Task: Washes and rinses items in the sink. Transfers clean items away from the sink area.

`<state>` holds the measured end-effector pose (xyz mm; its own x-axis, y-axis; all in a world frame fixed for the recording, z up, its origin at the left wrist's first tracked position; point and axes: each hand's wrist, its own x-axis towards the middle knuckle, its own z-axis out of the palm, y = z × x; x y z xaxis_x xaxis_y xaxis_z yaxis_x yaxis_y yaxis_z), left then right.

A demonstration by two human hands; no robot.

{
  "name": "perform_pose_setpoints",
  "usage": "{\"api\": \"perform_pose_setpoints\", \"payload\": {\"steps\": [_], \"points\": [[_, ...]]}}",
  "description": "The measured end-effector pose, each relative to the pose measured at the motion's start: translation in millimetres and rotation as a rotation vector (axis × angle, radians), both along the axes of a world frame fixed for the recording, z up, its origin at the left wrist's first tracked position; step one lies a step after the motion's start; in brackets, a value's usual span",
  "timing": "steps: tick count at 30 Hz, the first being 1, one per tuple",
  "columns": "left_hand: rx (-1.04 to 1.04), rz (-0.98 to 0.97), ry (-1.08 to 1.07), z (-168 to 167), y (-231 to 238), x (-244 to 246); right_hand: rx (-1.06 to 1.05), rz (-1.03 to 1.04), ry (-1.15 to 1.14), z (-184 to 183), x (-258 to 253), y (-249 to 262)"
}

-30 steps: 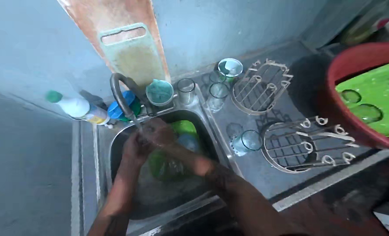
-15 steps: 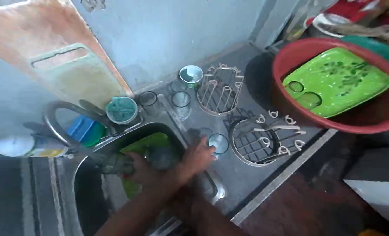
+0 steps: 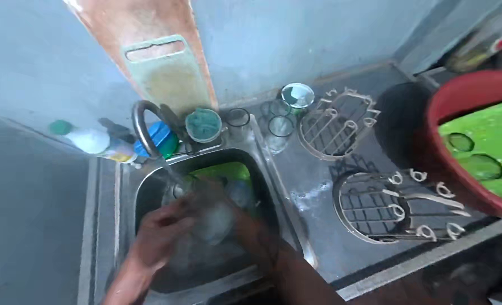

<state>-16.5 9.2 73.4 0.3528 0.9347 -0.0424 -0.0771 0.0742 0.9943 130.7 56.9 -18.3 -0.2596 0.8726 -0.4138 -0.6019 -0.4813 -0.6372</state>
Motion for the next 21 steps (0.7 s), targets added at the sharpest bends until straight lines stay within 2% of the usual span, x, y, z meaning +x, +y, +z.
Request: {"api": "perform_pose_setpoints", "payload": {"steps": [1, 2, 4, 6, 8, 10, 12, 14, 16, 18, 21], "points": [[-0.085, 0.078, -0.061, -6.6, -7.3, -24.7, -0.153, 0.045, 0.094, -11.9, -11.4, 15.3], [-0.162, 0.169, -0.099, -15.8, -14.8, -43.7, -0.214, 0.097, 0.106, -15.6, -18.1, 25.0], [-0.237, 0.275, -0.109, -39.1, -25.1, -67.0, -0.182, 0.233, -0.016, -3.7, -19.7, 34.2], [-0.320, 0.375, -0.054, -67.9, -24.6, -73.3, -0.016, 0.316, -0.261, 21.2, -18.7, 35.5], [-0.436, 0.350, -0.071, -96.8, -16.6, -69.7, 0.159, 0.331, -0.507, 40.2, -19.0, 36.2], [-0.544, 0.348, -0.069, -109.3, -7.1, -45.0, 0.398, 0.348, -0.748, 51.7, -16.3, 37.2], [-0.619, 0.340, -0.083, -117.9, 7.5, -20.9, 0.615, 0.441, -1.055, 78.1, -2.2, 30.2], [-0.633, 0.372, 0.001, -116.9, 22.6, 3.2, 0.738, 0.523, -1.334, 108.7, 19.2, 10.6], [-0.627, 0.343, 0.041, -108.6, 42.7, 23.5, 0.801, 0.454, -1.515, 131.8, 51.8, -10.0], [-0.617, 0.223, -0.026, -100.5, 62.5, 34.6, 0.770, 0.285, -1.676, 150.0, 97.8, -30.1], [-0.651, 0.053, -0.177, -92.9, 78.4, 40.0, 0.438, 0.071, -1.992, 183.6, 184.0, -63.1]]}}
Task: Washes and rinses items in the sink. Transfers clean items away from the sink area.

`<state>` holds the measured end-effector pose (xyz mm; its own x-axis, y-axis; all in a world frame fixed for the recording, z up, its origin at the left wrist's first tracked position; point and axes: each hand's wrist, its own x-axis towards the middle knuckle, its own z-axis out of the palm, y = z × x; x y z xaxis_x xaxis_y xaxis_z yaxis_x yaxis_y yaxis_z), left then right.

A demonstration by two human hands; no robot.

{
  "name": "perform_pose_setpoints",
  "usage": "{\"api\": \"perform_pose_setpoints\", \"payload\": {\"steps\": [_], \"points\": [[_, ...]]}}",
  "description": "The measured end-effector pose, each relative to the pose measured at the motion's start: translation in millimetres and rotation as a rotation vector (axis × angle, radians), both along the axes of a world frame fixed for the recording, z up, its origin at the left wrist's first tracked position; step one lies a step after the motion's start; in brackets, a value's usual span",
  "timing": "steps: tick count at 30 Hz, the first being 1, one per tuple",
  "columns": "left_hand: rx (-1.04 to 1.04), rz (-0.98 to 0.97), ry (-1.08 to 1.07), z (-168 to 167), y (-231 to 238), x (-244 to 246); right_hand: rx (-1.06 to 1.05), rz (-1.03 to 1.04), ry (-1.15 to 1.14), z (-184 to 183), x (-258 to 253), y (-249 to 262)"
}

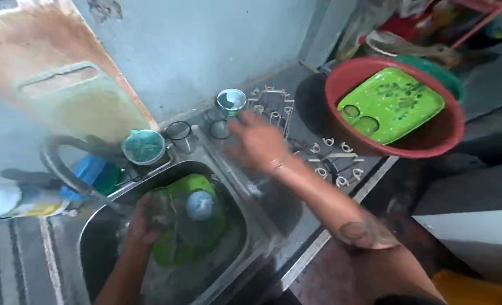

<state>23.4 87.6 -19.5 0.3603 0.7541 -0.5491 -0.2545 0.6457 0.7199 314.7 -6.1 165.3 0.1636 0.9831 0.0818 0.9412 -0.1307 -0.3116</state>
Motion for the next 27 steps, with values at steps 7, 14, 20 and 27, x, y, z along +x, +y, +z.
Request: {"api": "perform_pose_setpoints", "payload": {"steps": [7, 14, 20, 27], "points": [[-0.100, -0.030, 0.044, 17.1, 2.0, 1.3, -0.102, -0.652, -0.219, -14.9, 153.4, -56.7], [-0.034, -0.015, -0.024, 11.0, -11.6, -19.1, -0.381, -0.477, 0.079, -85.4, 196.1, -38.6], [-0.191, 0.111, 0.052, 2.3, -28.7, -24.9, 0.155, -0.114, 0.224, -64.7, 19.0, 23.7], [0.010, 0.244, 0.049, -0.7, -16.4, -31.3, -0.476, 0.600, 0.477, -110.2, -185.2, 74.0]]}}
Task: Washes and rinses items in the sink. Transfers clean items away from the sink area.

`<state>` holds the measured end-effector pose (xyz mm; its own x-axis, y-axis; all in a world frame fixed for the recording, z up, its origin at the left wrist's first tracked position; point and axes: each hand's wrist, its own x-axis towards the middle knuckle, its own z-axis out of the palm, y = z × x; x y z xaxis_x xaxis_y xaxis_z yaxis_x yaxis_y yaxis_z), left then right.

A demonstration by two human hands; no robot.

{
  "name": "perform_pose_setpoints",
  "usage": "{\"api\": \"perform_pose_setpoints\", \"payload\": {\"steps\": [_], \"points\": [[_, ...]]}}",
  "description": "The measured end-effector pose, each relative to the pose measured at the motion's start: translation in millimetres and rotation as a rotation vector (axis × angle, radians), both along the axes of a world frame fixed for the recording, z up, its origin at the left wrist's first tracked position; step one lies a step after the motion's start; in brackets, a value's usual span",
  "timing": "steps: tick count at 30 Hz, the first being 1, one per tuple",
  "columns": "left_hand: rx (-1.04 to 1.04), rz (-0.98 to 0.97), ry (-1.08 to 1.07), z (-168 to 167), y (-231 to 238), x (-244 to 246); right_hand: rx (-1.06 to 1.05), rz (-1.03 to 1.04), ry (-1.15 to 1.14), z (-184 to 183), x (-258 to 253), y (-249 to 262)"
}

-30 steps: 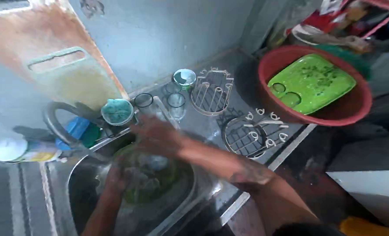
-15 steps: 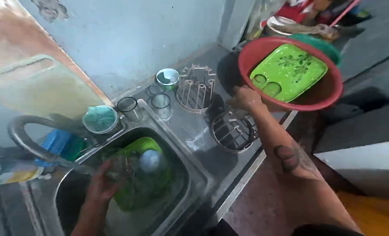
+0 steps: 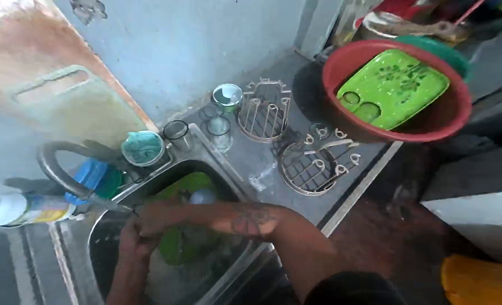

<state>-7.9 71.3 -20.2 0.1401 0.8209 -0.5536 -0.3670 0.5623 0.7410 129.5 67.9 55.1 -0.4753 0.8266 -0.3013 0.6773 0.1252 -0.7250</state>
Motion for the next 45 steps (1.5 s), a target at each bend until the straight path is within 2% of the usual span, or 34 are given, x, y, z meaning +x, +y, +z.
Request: {"api": "perform_pose_setpoints", "payload": {"steps": [2, 5, 7, 8, 10, 11, 12, 13, 15, 17, 18, 19, 21, 22, 23, 25, 26, 27, 28, 30, 31, 32, 33, 35, 36, 37, 38, 40, 41, 42, 43, 45], "points": [[0.010, -0.045, 0.111, 6.0, 3.3, -17.2, 0.170, 0.126, -0.070, -7.2, -8.1, -7.0], [-0.026, -0.097, 0.286, 8.9, 13.2, -23.3, 0.324, 0.115, 0.138, -44.6, -6.7, -5.3], [0.028, -0.013, 0.182, 5.7, 19.4, -15.1, 0.430, 0.040, 0.141, -62.5, -16.7, 4.2], [0.076, 0.037, 0.105, 4.7, 19.8, -11.6, 0.329, -0.060, 0.138, -57.8, -25.3, 5.6], [0.165, 0.103, 0.053, -0.9, 18.2, -5.4, -0.146, -0.449, 0.392, -31.0, -41.1, 8.3], [0.165, 0.105, 0.069, -1.3, 17.8, -2.5, -0.273, -0.571, 0.477, -23.4, -44.6, 9.7], [0.146, 0.054, 0.077, -0.7, 17.4, -4.7, -0.252, -0.540, 0.416, -22.0, -42.2, 7.2], [0.116, -0.023, 0.102, 2.0, 18.2, -9.2, -0.119, -0.390, 0.271, -28.7, -35.2, 2.7], [0.024, -0.113, 0.134, 7.9, 24.2, -13.0, 0.267, -0.062, 0.099, -61.2, -14.3, 4.1], [-0.005, -0.089, 0.099, 3.5, 24.6, -11.3, 0.438, 0.008, 0.088, -80.1, -9.0, 10.6], [0.021, -0.051, 0.089, -0.2, 23.7, -5.4, 0.375, -0.036, 0.057, -74.6, -16.0, 10.4], [0.065, -0.025, 0.047, -3.3, 20.3, -1.6, 0.170, -0.179, 0.127, -60.8, -25.8, 10.1], [0.098, 0.038, 0.055, -5.5, 14.7, 6.6, -0.238, -0.599, 0.433, -29.8, -39.4, 11.8], [0.067, 0.041, 0.042, -4.2, 15.9, 9.1, -0.260, -0.624, 0.427, -21.8, -36.2, 8.8], [0.024, 0.006, 0.045, -2.4, 18.4, 7.2, -0.174, -0.454, 0.278, -22.3, -26.7, 2.6], [-0.088, -0.058, 0.080, -0.3, 28.2, -2.7, 0.198, 0.071, -0.113, -44.2, -6.8, -0.5], [-0.118, -0.058, 0.077, -0.8, 31.1, -4.6, 0.315, 0.228, -0.232, -54.8, -2.3, 5.8], [-0.129, -0.016, 0.058, -1.5, 30.5, -3.6, 0.359, 0.229, -0.224, -61.6, -2.7, 10.2], [-0.123, 0.044, 0.030, -3.0, 28.4, -0.8, 0.301, 0.109, -0.119, -63.0, -9.0, 12.0], [-0.075, 0.152, 0.002, -5.3, 21.8, 7.7, -0.137, -0.328, 0.192, -39.9, -30.7, 17.5], [-0.057, 0.170, 0.026, 0.0, 18.2, 12.8, -0.265, -0.512, 0.311, -35.1, -39.6, 21.6], [-0.056, 0.165, 0.035, 3.2, 16.7, 12.9, -0.253, -0.525, 0.282, -34.0, -41.5, 20.9], [-0.065, 0.139, 0.052, 4.1, 17.3, 7.6, -0.156, -0.374, 0.147, -34.7, -37.6, 16.0], [-0.107, 0.067, 0.053, 1.1, 28.3, -6.0, 0.187, 0.051, -0.112, -48.8, -20.4, 11.9], [-0.107, 0.055, 0.035, -1.6, 31.6, -9.2, 0.352, 0.163, -0.153, -59.7, -13.6, 15.1], [-0.097, 0.067, 0.018, -4.4, 32.0, -9.8, 0.413, 0.226, -0.199, -61.7, -13.0, 16.6], [-0.087, 0.122, 0.022, -6.4, 31.0, -6.0, 0.301, 0.139, -0.118, -60.1, -19.1, 17.3], [-0.024, 0.189, -0.034, -7.3, 24.8, 0.1, -0.180, -0.362, 0.312, -45.6, -40.7, 18.4], [0.001, 0.188, -0.029, -4.1, 21.6, 3.6, -0.314, -0.540, 0.428, -38.0, -47.1, 20.0], [0.009, 0.176, -0.034, -2.4, 20.4, 3.9, -0.312, -0.540, 0.376, -31.6, -46.2, 17.7], [-0.005, 0.147, -0.024, 2.3, 19.6, 2.0, -0.193, -0.376, 0.226, -31.6, -39.6, 11.2], [-0.100, 0.157, 0.047, 8.1, 26.3, 1.9, 0.177, 0.046, -0.116, -45.0, -21.7, 2.6]]}}
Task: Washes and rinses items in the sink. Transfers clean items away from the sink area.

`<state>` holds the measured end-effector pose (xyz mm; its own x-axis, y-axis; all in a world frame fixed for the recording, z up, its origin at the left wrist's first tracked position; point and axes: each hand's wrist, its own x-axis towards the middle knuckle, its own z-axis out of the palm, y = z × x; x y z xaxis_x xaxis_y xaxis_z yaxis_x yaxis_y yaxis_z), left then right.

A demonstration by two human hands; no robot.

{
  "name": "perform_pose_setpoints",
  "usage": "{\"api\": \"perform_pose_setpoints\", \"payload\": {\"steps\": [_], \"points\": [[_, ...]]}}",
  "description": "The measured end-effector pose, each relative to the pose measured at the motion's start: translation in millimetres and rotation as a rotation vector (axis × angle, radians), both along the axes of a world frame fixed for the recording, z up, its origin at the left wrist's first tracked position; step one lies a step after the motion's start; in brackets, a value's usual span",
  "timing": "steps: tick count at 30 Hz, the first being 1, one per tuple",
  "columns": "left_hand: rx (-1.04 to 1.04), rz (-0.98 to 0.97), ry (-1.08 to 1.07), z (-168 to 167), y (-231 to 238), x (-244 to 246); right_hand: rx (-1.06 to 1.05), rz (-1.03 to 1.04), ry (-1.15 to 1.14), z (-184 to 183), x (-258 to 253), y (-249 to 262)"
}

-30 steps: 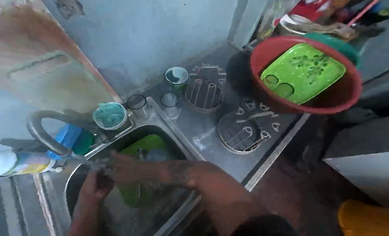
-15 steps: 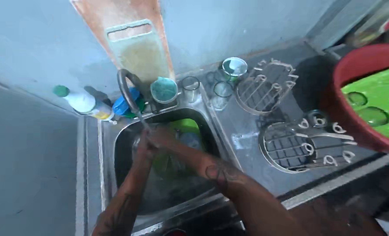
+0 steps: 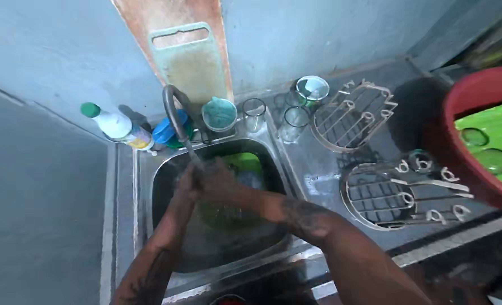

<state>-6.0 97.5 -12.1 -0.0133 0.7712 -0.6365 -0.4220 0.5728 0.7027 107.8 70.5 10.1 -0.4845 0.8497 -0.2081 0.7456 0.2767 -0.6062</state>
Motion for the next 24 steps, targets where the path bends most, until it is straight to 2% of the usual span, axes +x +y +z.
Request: {"api": "perform_pose_setpoints", "payload": {"steps": [1, 2, 3, 5, 7, 9, 10, 12, 15, 18, 19, 20, 22, 24], "points": [[-0.014, 0.005, -0.023, 0.1, 1.6, 0.0, 0.115, 0.122, -0.108, -5.4, 6.3, 1.1], [-0.001, 0.035, -0.040, -2.9, 3.0, 2.4, 0.177, 0.153, -0.142, -10.8, 9.1, 2.4], [0.016, 0.077, -0.041, -7.4, 5.1, 7.5, 0.127, 0.099, -0.099, -13.9, 9.3, 5.5], [-0.008, 0.114, -0.062, -15.1, 6.4, 15.1, -0.142, -0.084, 0.030, -0.7, 8.2, 18.3], [-0.032, 0.003, -0.088, -19.3, -0.8, 12.0, -0.293, -0.202, 0.159, 10.1, 19.5, 38.2], [-0.008, -0.161, -0.123, -11.7, -9.6, 15.6, -0.336, -0.277, 0.159, 18.7, 32.0, 56.6], [0.009, -0.208, -0.156, -4.5, -12.9, 21.6, -0.336, -0.326, 0.150, 23.4, 34.1, 59.7], [0.031, -0.175, -0.197, 5.5, -17.8, 32.4, -0.264, -0.399, 0.102, 25.3, 29.1, 57.0], [-0.045, -0.013, -0.179, 9.9, -15.9, 29.9, -0.061, -0.294, 0.093, 18.3, 20.4, 34.2], [-0.032, 0.139, -0.227, 11.1, -7.3, 14.1, 0.168, -0.118, 0.312, -9.7, 20.4, 9.3], [-0.019, 0.186, -0.246, 13.9, -5.8, 12.2, 0.164, -0.147, 0.401, -17.4, 21.0, 4.8], [-0.008, 0.222, -0.250, 16.3, -5.3, 10.7, 0.102, -0.250, 0.524, -21.8, 18.5, -0.5], [0.035, 0.241, -0.149, 22.8, -5.1, 15.1, -0.157, -0.579, 0.871, -16.2, 3.6, -13.8], [0.173, 0.142, 0.145, 23.1, -8.1, 20.5, -0.550, -0.907, 1.291, -3.8, -10.1, -23.4]]}}
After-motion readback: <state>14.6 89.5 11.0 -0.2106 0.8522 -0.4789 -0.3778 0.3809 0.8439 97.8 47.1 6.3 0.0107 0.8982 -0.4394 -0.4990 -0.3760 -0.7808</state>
